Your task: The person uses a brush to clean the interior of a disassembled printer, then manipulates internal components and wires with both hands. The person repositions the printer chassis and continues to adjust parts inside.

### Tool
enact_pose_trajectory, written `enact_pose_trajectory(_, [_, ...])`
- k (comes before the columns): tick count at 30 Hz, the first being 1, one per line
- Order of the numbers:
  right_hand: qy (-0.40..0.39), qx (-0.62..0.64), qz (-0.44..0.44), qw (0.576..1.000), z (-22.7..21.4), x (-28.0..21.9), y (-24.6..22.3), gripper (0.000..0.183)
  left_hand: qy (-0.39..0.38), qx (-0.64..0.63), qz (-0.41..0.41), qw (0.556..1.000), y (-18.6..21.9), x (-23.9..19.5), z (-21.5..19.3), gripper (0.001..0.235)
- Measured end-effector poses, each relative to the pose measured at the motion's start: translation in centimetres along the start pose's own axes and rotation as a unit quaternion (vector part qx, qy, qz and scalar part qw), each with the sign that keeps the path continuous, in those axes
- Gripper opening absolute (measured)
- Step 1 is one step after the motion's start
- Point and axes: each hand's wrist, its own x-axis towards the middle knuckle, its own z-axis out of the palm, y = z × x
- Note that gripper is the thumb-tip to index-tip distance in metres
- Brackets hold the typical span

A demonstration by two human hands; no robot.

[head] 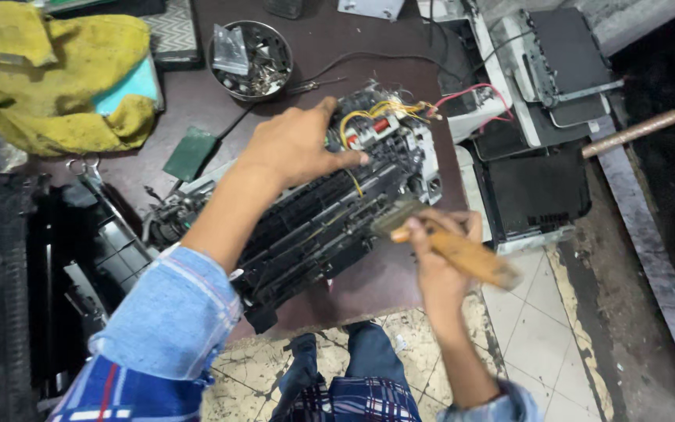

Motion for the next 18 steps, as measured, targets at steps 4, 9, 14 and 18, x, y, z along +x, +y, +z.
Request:
enact_pose_trajectory(4, [-0.049, -0.217, -0.006, 0.975, 0.6, -0.6, 0.1, 0.035, 0.010, -0.002, 0.009, 1.000, 0.3, -0.2, 0.5, 0.096])
enact_pose_trajectory(9, [0.002, -0.193, 0.013, 0.981, 2.4, -0.1, -2.4, 0.031, 0.029, -0.015, 0.019, 0.999, 0.6, -0.6, 0.7, 0.095])
enact_pose_trajectory(14, [-0.016, -0.256, -0.069, 0.964, 3.2, -0.5, -5.9, 0.015, 0.011, -0.007, 0.001, 1.000, 0.9, -0.6, 1.3, 0.095])
enact_pose_trajectory(18, [-0.069, -0.318, -0.131, 0.937, 2.9, -0.6, -6.9, 0.005, 0.032, -0.010, 0.007, 0.999, 0.8, -0.4, 1.1, 0.098])
